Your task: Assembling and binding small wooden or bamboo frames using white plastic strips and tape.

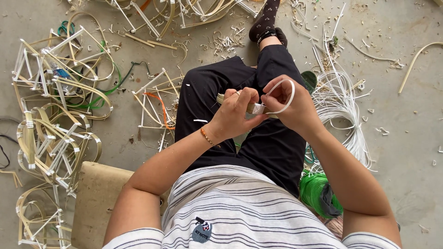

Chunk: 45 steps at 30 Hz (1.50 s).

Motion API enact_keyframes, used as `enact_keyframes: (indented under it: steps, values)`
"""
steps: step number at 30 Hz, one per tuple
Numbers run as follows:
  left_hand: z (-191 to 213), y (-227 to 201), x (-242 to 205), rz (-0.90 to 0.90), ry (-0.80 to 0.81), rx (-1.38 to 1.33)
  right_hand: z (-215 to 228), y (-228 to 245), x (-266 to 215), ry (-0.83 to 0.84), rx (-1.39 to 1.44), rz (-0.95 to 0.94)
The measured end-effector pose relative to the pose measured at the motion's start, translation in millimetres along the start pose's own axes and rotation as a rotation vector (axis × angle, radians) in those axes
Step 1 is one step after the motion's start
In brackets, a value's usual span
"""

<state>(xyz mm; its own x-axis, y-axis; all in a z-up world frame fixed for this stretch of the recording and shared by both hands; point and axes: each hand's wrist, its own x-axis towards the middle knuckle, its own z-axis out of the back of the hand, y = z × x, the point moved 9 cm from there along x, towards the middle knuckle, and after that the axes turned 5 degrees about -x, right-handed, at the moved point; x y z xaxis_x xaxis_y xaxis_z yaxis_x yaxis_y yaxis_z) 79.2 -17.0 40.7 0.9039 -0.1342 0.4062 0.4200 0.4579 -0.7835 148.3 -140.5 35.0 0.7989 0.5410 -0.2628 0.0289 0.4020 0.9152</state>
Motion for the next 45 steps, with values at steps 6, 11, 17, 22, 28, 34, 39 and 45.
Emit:
enact_keyframes:
  steps: [6, 11, 17, 22, 28, 34, 39, 45]
  values:
    - [-2.0, 2.6, -0.4, 0.01, -0.002, -0.002, 6.9, 20.2, -5.0, -0.148, -0.26, -0.006]
    - [0.0, -1.1, 0.2, -0.009, -0.015, -0.009, 3.4, 15.2, -1.5, -0.087, -0.239, -0.018]
    - [-1.5, 0.9, -0.4, -0.002, -0.012, -0.002, 2.9, 21.4, -1.7, -0.084, -0.306, -0.018]
    - [-0.3, -1.1, -0.4, -0.011, -0.026, -0.003, 0.0, 13.0, -2.7, -0.054, -0.207, -0.035]
    - [-0.5, 0.7, -0.8, 0.012, -0.022, -0.015, 1.3, 21.3, -1.8, -0.107, -0.364, -0.007]
    - [-1.2, -0.4, -0.6, 0.003, -0.016, -0.017, -0.2, 10.0, 3.4, -0.037, -0.305, -0.069]
    - [-2.2, 2.3, -1.5, 0.014, -0.003, -0.015, 1.1, 11.9, 2.4, -0.04, -0.296, -0.047]
    - [-3.3, 3.9, -2.7, 0.02, 0.003, -0.022, -1.4, -1.3, 0.7, 0.019, -0.135, 0.009]
